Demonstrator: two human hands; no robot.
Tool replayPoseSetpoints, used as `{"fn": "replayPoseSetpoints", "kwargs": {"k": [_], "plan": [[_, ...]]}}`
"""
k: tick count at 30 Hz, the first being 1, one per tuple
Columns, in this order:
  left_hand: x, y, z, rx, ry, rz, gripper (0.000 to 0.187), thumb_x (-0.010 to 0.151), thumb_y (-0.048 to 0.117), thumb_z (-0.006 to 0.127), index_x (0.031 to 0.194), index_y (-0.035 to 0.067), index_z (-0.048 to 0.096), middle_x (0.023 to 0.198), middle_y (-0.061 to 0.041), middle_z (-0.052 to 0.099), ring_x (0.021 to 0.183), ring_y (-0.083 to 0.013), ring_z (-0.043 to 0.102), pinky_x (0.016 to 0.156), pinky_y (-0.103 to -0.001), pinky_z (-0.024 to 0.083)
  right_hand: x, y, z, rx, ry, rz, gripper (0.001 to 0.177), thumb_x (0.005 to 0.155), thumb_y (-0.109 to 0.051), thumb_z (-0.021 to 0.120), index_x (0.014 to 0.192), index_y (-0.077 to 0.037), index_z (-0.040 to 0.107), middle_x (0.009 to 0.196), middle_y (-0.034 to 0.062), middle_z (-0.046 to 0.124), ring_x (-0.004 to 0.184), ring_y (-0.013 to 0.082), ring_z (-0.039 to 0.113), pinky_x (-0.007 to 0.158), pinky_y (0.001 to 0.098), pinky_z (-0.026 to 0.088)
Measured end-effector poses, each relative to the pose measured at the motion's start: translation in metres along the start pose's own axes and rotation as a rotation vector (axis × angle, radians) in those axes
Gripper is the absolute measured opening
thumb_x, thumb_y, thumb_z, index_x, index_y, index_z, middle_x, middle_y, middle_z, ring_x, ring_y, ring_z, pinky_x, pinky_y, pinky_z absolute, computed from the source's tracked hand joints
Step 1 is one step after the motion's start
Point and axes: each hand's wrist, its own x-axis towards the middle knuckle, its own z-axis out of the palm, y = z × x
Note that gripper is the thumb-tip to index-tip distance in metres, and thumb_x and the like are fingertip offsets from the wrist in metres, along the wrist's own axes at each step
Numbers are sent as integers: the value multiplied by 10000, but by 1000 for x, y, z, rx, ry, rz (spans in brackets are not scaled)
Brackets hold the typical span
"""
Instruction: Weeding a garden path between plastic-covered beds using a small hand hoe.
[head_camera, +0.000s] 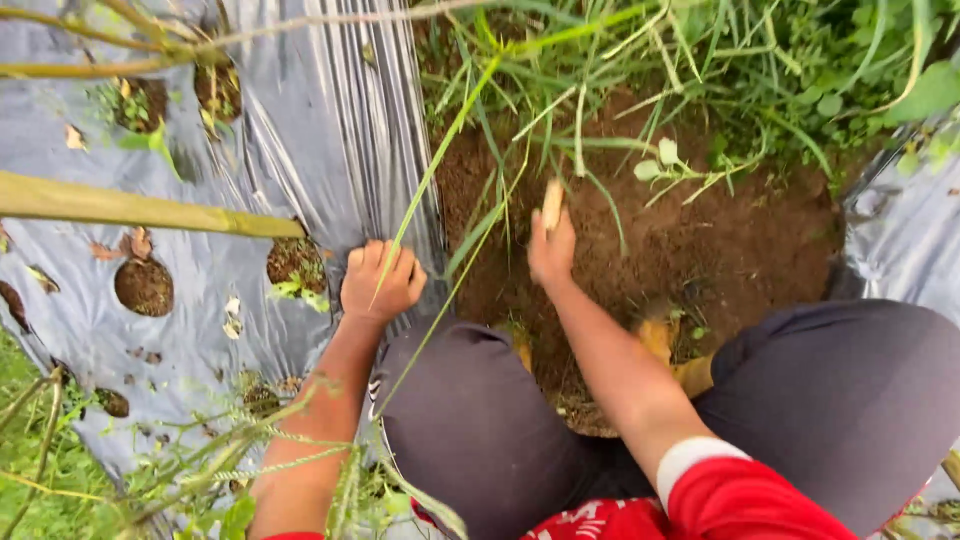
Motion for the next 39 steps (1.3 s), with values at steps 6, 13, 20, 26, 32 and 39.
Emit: {"fn": "replayPoseSetpoints", "kwargs": {"k": [6,13,20,26,32,39], "plan": [[-13,4,7,52,29,1,198,831,284,623,701,162,536,754,-43,449,787,-258,552,716,-369,394,22,141,38,-13,-147,77,232,1079,-291,492,1068,-65,544,582,52,618,384,141,598,351,308,451],[9,1,-4,22,81,-6,226,845,224,599,672,160,470,709,-54,406,670,-261,491,638,-379,381,-38,161,-35,-302,-239,167,379,1012,-398,605,1073,-25,594,769,201,649,613,306,649,542,454,474],[-5,7,-2,25,33,-5,193,837,227,617,693,160,507,718,-41,419,709,-263,525,654,-373,381,23,141,21,19,82,50,283,1054,-234,572,1171,23,581,715,156,633,515,203,613,484,365,489],[13,7,-22,29,58,-4,237,811,185,618,648,176,446,687,-36,376,637,-245,462,621,-366,354,-5,150,-22,-160,66,149,325,1014,-288,618,1045,34,589,693,220,608,584,337,642,538,501,466],[15,3,-10,29,17,23,248,792,215,649,638,171,459,686,-36,390,638,-258,484,599,-383,367,23,92,7,56,40,207,227,1032,-277,558,996,-53,556,519,92,591,377,222,610,382,361,503],[8,6,-10,42,70,32,268,866,246,585,645,168,456,721,-69,418,676,-282,515,620,-383,385,-98,204,-26,-339,-143,299,383,944,-441,645,975,-61,606,804,231,682,770,410,699,650,511,511]]}}
